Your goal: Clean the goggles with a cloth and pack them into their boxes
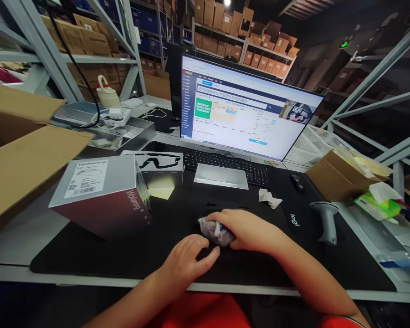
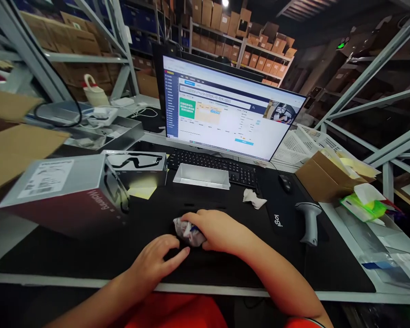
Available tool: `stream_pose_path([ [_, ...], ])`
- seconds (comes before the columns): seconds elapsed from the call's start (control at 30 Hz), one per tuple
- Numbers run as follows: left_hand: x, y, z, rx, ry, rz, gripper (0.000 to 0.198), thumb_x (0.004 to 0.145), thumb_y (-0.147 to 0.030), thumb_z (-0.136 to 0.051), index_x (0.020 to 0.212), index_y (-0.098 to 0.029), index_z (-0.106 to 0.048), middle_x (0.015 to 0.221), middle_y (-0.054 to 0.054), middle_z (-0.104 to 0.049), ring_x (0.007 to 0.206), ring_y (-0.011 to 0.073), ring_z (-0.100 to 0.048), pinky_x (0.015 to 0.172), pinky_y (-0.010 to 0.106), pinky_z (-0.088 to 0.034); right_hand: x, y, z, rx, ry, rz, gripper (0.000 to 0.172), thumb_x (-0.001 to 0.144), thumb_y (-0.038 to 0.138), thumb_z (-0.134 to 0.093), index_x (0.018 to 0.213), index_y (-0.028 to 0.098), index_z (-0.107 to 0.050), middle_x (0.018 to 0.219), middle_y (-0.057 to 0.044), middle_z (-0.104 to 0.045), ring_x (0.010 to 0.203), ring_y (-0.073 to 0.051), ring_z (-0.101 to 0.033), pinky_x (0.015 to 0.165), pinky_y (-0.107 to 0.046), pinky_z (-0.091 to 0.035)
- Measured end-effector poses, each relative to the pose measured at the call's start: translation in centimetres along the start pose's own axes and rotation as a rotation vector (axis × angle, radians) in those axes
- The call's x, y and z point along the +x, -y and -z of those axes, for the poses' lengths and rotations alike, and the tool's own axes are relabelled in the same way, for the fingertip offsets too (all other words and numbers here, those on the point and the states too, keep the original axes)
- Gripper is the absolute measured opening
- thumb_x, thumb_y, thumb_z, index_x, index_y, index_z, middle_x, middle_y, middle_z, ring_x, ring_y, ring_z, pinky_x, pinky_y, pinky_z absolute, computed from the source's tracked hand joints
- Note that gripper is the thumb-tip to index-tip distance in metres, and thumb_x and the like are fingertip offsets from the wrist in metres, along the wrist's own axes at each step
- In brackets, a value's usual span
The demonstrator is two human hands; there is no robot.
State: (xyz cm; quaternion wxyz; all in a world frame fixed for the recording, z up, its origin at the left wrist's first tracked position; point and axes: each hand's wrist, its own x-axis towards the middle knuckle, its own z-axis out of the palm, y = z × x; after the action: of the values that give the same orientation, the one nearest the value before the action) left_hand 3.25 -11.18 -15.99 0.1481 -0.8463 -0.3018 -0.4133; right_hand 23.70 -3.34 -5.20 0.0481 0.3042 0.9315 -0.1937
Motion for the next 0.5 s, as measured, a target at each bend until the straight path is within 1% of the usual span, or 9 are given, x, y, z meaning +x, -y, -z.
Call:
stream_pose_path([
  [0.1, -0.2, 0.0, -0.1, 0.031, -0.011, -0.003, 0.026, 0.095, -0.008, -0.049, 0.11, -0.022, -0.066, 0.092, 0.004, -0.063, 0.086, 0.0165, -0.064, 0.079, 0.031, -0.058, 0.8, 0.2, -0.3, 0.022, 0.112, 0.084, 0.072, 0.071, 0.003, -0.071, 0.137, 0.026, -0.054, 0.118, -0.008, -0.067, 0.102, -0.025, -0.068, 0.082, -0.03, -0.052],
  [0.2, -0.7, -0.1, -0.3, 0.045, -0.016, 0.045, 0.028, 0.096, -0.007, -0.045, 0.113, -0.019, -0.064, 0.092, 0.005, -0.063, 0.087, 0.0165, -0.064, 0.08, 0.031, -0.058, 1.8, 0.2, -0.6, 0.044, 0.094, 0.015, 0.057, 0.073, 0.007, -0.073, 0.129, 0.018, -0.062, 0.118, -0.011, -0.069, 0.105, -0.027, -0.068, 0.087, -0.031, -0.052],
  [0.23, -0.9, -0.1, -0.4, 0.044, -0.009, 0.066, 0.029, 0.096, -0.007, -0.044, 0.116, -0.017, -0.062, 0.095, 0.006, -0.064, 0.089, 0.0173, -0.064, 0.082, 0.031, -0.058, 2.0, 0.2, -0.6, 0.046, 0.08, -0.014, 0.055, 0.074, 0.01, -0.074, 0.127, 0.016, -0.063, 0.119, -0.012, -0.07, 0.107, -0.029, -0.068, 0.09, -0.033, -0.052],
  [0.3, -1.2, -0.3, -0.5, 0.042, 0.023, 0.111, 0.034, 0.094, -0.007, -0.043, 0.125, -0.011, -0.056, 0.1, 0.01, -0.066, 0.094, 0.0201, -0.065, 0.084, 0.034, -0.059, 2.0, -0.1, -0.5, 0.084, 0.076, -0.029, 0.058, 0.074, 0.015, -0.077, 0.13, 0.016, -0.062, 0.125, -0.014, -0.068, 0.112, -0.031, -0.066, 0.094, -0.036, -0.052],
  [0.37, -1.4, -0.6, -0.6, 0.026, 0.085, 0.185, 0.043, 0.087, -0.005, -0.048, 0.131, -0.009, -0.051, 0.105, 0.013, -0.065, 0.096, 0.0233, -0.065, 0.084, 0.038, -0.06, 1.3, -0.4, -0.2, 0.181, 0.064, -0.025, 0.061, 0.077, 0.022, -0.078, 0.135, 0.019, -0.061, 0.132, -0.014, -0.065, 0.119, -0.031, -0.063, 0.101, -0.04, -0.049],
  [0.4, -1.4, -0.7, -0.5, 0.007, 0.119, 0.239, 0.049, 0.083, -0.004, -0.052, 0.132, -0.009, -0.049, 0.108, 0.014, -0.065, 0.097, 0.0246, -0.065, 0.084, 0.039, -0.061, 0.6, -0.6, -0.1, 0.236, 0.042, -0.044, 0.059, 0.079, 0.026, -0.076, 0.136, 0.021, -0.06, 0.135, -0.012, -0.064, 0.121, -0.031, -0.061, 0.104, -0.041, -0.048],
  [0.43, -1.4, -0.9, -0.5, -0.02, 0.148, 0.302, 0.055, 0.078, -0.002, -0.056, 0.131, -0.011, -0.049, 0.111, 0.014, -0.063, 0.099, 0.0257, -0.065, 0.084, 0.04, -0.061, -0.1, -0.8, 0.0, 0.282, 0.009, -0.079, 0.058, 0.082, 0.03, -0.074, 0.137, 0.023, -0.06, 0.136, -0.011, -0.063, 0.123, -0.031, -0.06, 0.107, -0.043, -0.046],
  [0.5, -1.4, -1.1, -0.5, -0.079, 0.167, 0.442, 0.062, 0.068, 0.002, -0.063, 0.127, -0.014, -0.05, 0.12, 0.016, -0.06, 0.108, 0.0282, -0.063, 0.089, 0.042, -0.059, -1.9, -1.0, -0.1, 0.33, -0.067, -0.184, 0.057, 0.086, 0.037, -0.071, 0.14, 0.028, -0.058, 0.139, -0.008, -0.061, 0.127, -0.031, -0.057, 0.111, -0.047, -0.043],
])
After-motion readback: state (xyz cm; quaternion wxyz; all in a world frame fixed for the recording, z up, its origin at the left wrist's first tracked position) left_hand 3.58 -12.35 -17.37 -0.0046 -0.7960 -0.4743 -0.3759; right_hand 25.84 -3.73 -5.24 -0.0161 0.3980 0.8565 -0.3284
